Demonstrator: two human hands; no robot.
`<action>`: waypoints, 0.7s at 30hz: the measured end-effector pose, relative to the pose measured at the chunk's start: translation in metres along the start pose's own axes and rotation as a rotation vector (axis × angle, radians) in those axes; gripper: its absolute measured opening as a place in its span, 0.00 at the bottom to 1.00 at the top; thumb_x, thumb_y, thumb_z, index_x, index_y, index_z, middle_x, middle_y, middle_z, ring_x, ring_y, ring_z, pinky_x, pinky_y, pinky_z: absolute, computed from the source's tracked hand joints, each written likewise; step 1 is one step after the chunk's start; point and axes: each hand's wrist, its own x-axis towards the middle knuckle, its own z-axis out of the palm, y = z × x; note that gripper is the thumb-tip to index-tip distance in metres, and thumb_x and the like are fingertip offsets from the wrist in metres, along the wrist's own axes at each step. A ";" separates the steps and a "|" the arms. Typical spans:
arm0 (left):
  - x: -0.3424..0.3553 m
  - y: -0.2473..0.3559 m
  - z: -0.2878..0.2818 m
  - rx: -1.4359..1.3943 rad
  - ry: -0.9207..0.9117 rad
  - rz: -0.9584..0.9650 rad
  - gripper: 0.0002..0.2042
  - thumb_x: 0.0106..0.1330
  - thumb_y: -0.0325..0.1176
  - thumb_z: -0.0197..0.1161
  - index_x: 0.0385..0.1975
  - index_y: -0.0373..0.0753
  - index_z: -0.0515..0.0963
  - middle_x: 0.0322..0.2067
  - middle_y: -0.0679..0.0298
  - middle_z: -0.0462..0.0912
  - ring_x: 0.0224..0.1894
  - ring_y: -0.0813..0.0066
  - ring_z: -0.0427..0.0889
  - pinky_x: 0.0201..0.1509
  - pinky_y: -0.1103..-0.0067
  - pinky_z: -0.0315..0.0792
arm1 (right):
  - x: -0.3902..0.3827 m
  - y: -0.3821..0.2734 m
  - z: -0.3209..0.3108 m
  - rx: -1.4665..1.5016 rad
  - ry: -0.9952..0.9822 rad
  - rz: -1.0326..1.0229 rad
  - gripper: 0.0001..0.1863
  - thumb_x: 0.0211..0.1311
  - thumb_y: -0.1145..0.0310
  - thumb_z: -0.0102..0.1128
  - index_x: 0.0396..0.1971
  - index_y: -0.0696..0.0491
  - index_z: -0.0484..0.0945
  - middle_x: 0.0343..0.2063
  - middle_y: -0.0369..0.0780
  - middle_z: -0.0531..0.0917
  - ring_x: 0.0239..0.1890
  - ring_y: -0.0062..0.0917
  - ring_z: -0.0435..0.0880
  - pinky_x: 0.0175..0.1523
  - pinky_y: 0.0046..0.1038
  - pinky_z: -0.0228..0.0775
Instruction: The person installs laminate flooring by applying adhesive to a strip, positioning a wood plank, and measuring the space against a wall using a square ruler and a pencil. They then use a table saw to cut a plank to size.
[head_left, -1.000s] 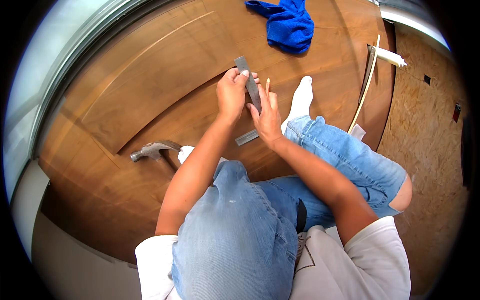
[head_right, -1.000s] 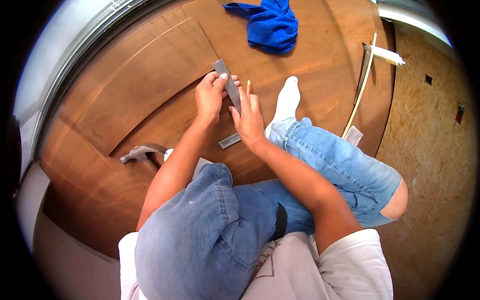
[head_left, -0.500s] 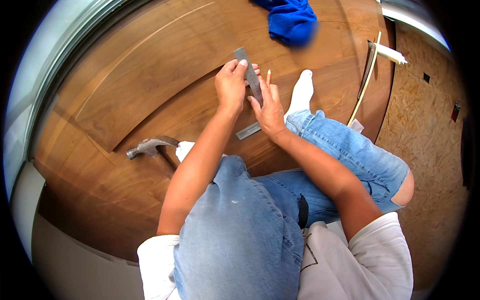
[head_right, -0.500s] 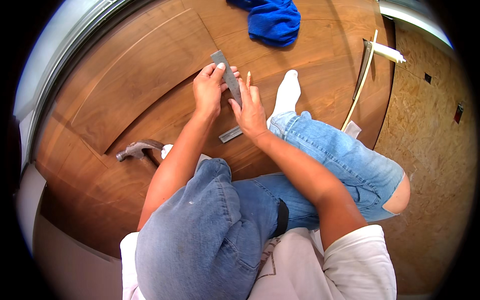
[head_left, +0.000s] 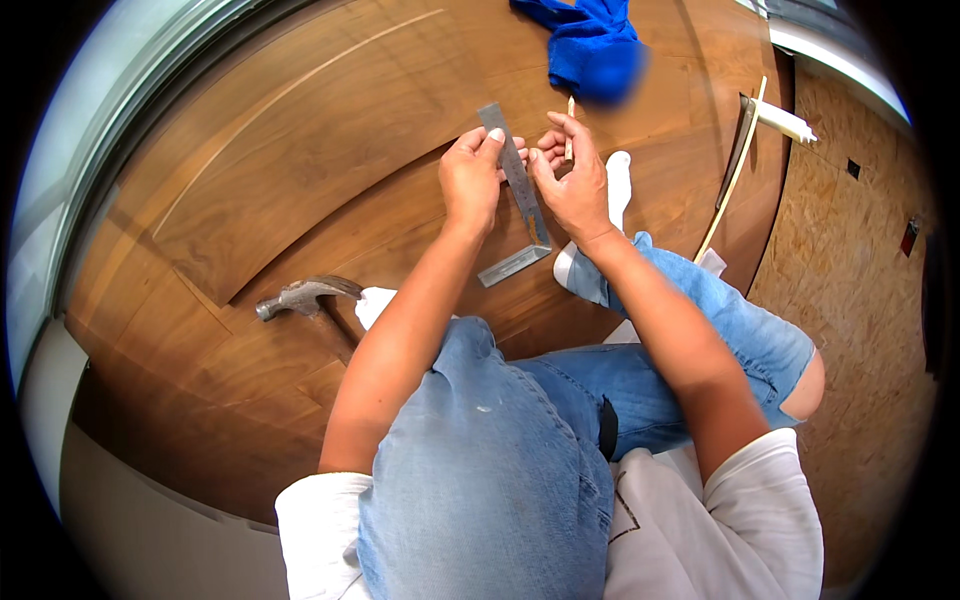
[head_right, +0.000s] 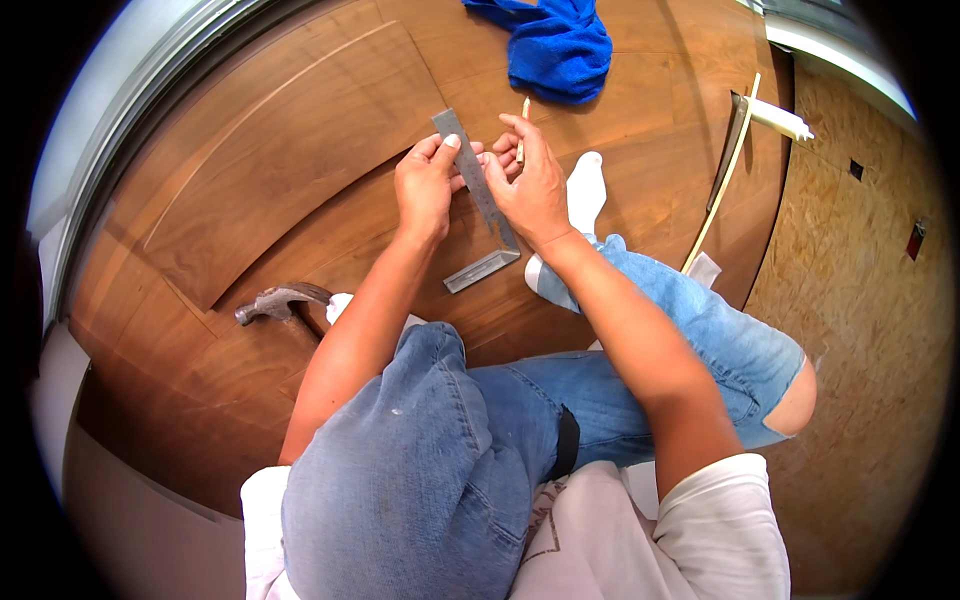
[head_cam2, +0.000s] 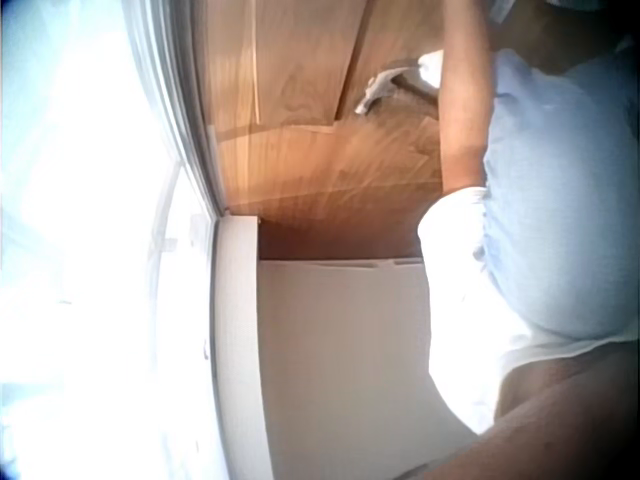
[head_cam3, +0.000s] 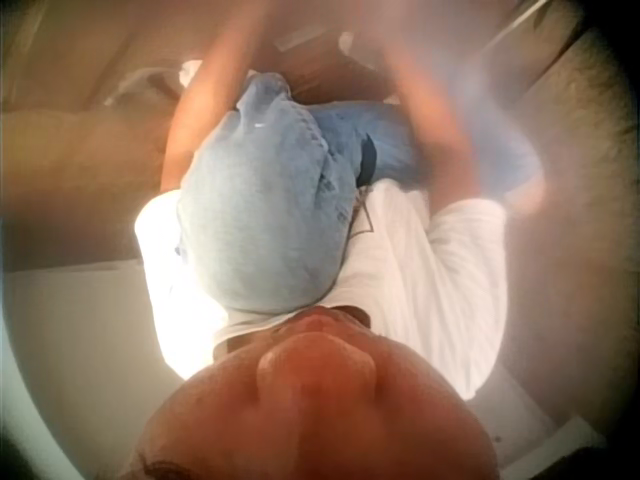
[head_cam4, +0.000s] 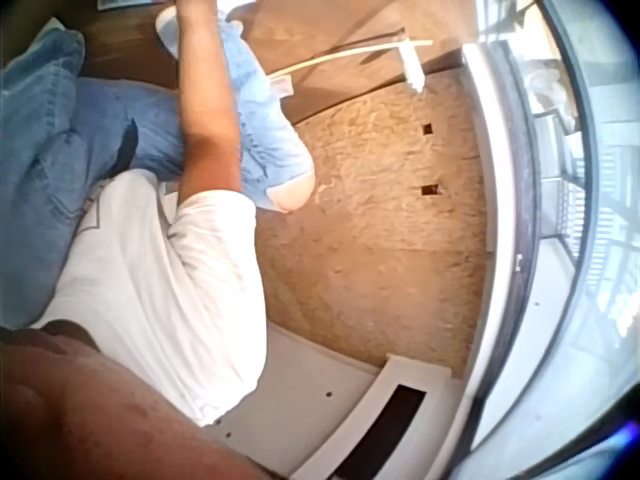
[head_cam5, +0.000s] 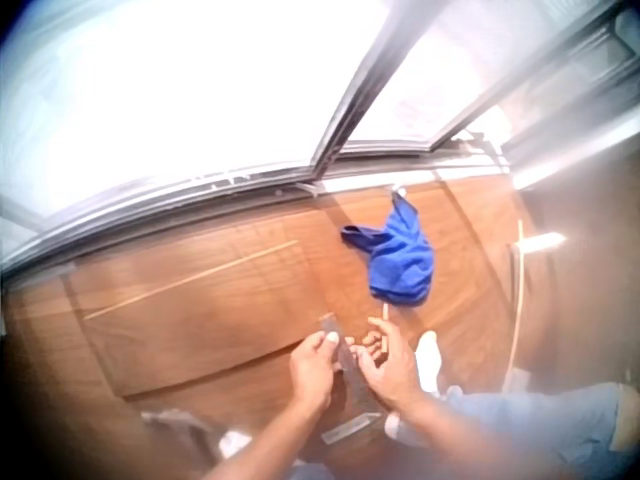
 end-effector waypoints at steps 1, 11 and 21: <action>0.001 -0.001 0.001 -0.017 -0.003 -0.001 0.11 0.78 0.30 0.57 0.47 0.26 0.78 0.39 0.53 0.88 0.37 0.68 0.89 0.42 0.74 0.86 | 0.012 -0.011 -0.002 0.087 0.009 -0.029 0.22 0.67 0.73 0.66 0.60 0.55 0.75 0.31 0.37 0.84 0.28 0.22 0.84 0.36 0.26 0.78; -0.002 0.004 0.004 -0.024 0.003 0.012 0.11 0.78 0.30 0.57 0.45 0.27 0.81 0.35 0.58 0.88 0.34 0.73 0.88 0.39 0.76 0.84 | 0.073 -0.031 0.009 0.303 -0.283 0.172 0.14 0.78 0.63 0.59 0.47 0.58 0.83 0.26 0.31 0.81 0.27 0.11 0.77 0.31 0.18 0.70; -0.004 0.005 0.003 -0.004 0.002 0.025 0.11 0.78 0.30 0.58 0.48 0.27 0.81 0.35 0.60 0.87 0.34 0.74 0.87 0.41 0.76 0.85 | 0.071 -0.035 0.014 0.118 -0.240 0.095 0.12 0.75 0.63 0.60 0.40 0.57 0.84 0.25 0.33 0.85 0.27 0.11 0.80 0.32 0.20 0.74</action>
